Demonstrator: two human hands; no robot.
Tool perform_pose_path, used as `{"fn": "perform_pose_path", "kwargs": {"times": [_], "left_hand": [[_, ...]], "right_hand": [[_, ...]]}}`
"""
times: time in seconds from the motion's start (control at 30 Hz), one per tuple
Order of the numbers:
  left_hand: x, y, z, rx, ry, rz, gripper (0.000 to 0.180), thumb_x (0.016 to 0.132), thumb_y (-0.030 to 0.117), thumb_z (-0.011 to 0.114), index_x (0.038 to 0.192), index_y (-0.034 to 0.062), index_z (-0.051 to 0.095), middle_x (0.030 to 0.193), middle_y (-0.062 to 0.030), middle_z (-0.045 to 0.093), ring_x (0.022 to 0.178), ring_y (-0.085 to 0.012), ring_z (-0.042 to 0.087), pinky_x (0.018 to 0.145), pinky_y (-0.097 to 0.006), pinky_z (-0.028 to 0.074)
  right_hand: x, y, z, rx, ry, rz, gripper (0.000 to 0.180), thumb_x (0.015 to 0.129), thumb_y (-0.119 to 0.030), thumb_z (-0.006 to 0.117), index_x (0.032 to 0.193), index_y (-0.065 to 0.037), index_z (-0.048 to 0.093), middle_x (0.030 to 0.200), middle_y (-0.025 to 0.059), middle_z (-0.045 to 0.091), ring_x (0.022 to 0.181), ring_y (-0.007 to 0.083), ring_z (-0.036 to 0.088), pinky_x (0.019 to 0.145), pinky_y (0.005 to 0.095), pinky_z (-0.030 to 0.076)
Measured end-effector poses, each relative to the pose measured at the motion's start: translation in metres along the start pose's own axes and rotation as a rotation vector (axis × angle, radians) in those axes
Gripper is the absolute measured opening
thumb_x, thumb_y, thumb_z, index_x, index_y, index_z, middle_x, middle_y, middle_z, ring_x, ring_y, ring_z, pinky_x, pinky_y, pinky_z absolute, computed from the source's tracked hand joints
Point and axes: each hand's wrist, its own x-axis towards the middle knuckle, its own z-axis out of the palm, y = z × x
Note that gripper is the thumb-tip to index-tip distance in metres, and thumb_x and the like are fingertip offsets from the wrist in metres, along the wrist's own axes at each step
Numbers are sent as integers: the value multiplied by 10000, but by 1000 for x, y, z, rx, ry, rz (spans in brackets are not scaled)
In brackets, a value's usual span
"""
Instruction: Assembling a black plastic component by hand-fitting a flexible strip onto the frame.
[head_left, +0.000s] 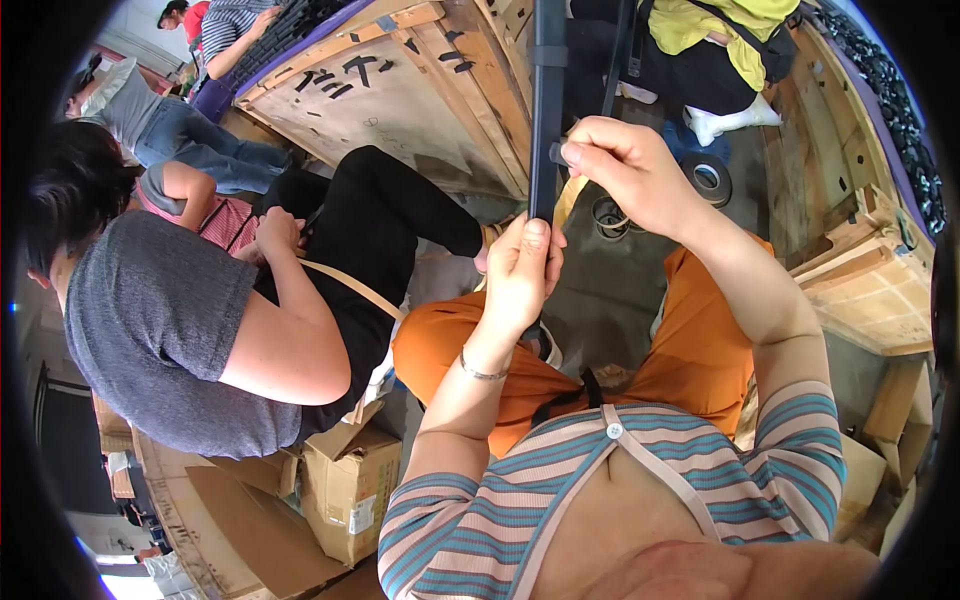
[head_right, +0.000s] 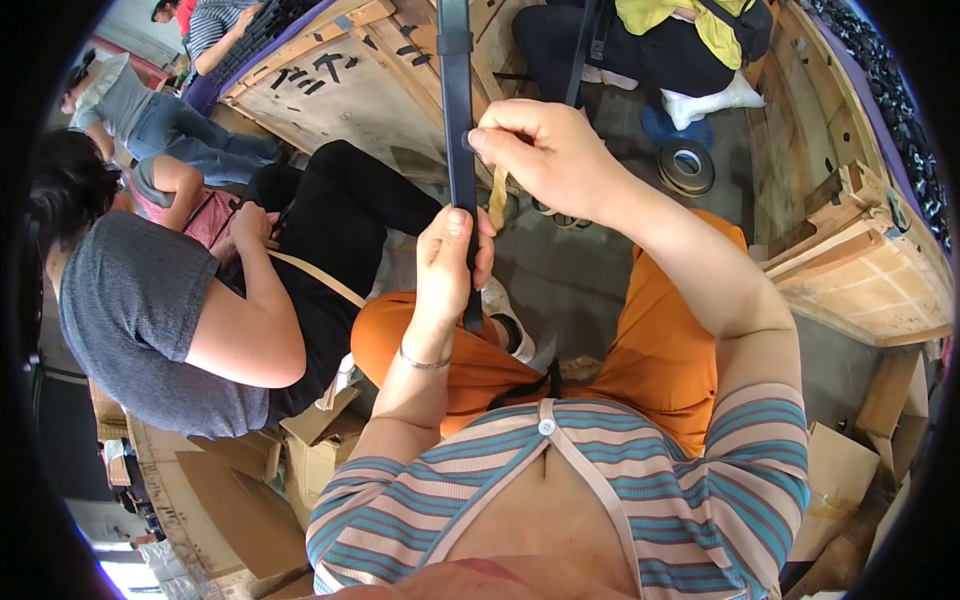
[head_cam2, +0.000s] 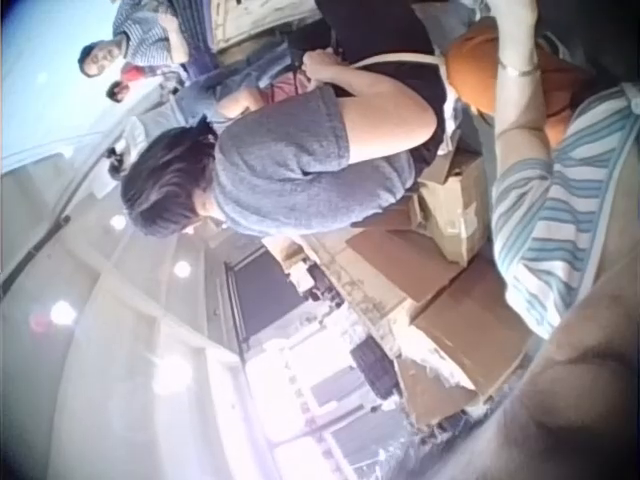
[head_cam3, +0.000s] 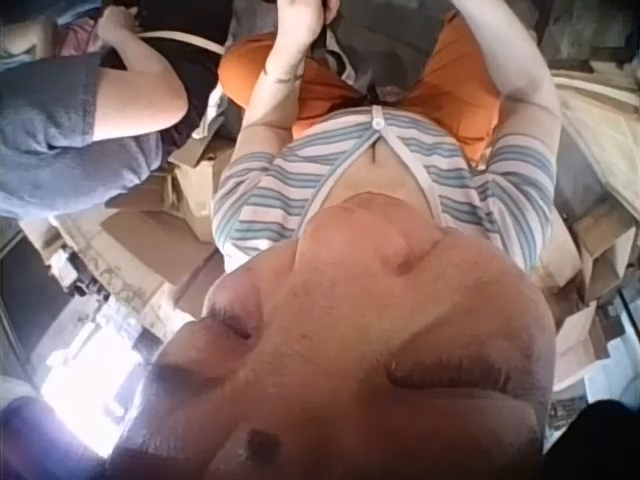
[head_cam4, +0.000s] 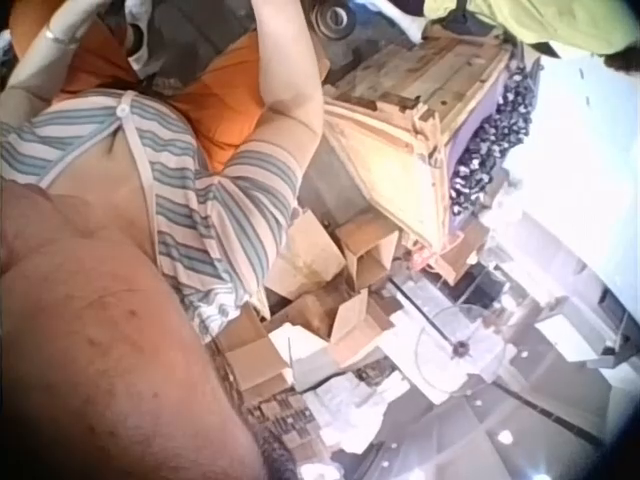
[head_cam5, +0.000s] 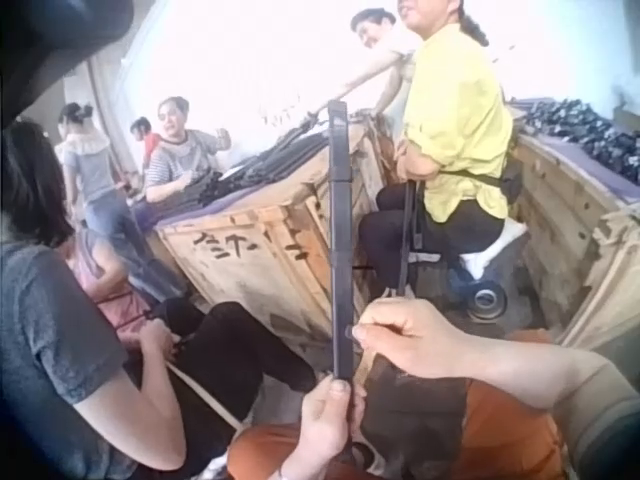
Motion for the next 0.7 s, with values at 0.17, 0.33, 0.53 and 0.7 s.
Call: {"fn": "perform_pose_path", "kwargs": {"times": [0.17,0.33,0.53,0.7], "left_hand": [[-1,1,2,130,-2,79,386,959,356,343,820,25,485,483,-1,408,380,-54,336,366,-191,268],[0,1,2,-108,-104,-10,400,959,366,332,813,22,474,468,-9,397,357,-65,333,345,-194,273],[0,2,1,-159,-125,-9,403,961,363,325,824,14,473,463,-16,394,346,-74,329,337,-200,274],[0,0,1,-72,-96,8,414,950,374,354,831,-1,485,472,-32,403,352,-86,333,344,-210,277]], "right_hand": [[-4,-2,0,-11,42,-178,197,863,-151,546,727,-9,543,607,-13,454,593,44,406,538,229,339],[-3,1,-5,28,6,-44,189,862,-140,560,724,-13,537,603,-18,430,567,38,375,510,223,319],[-5,-4,-4,-44,-39,-51,172,871,-104,541,736,-9,493,700,-13,422,610,47,366,550,212,320],[-6,-3,-5,48,15,-232,192,848,-125,590,710,-14,517,628,-18,434,562,42,376,502,210,315]]}}
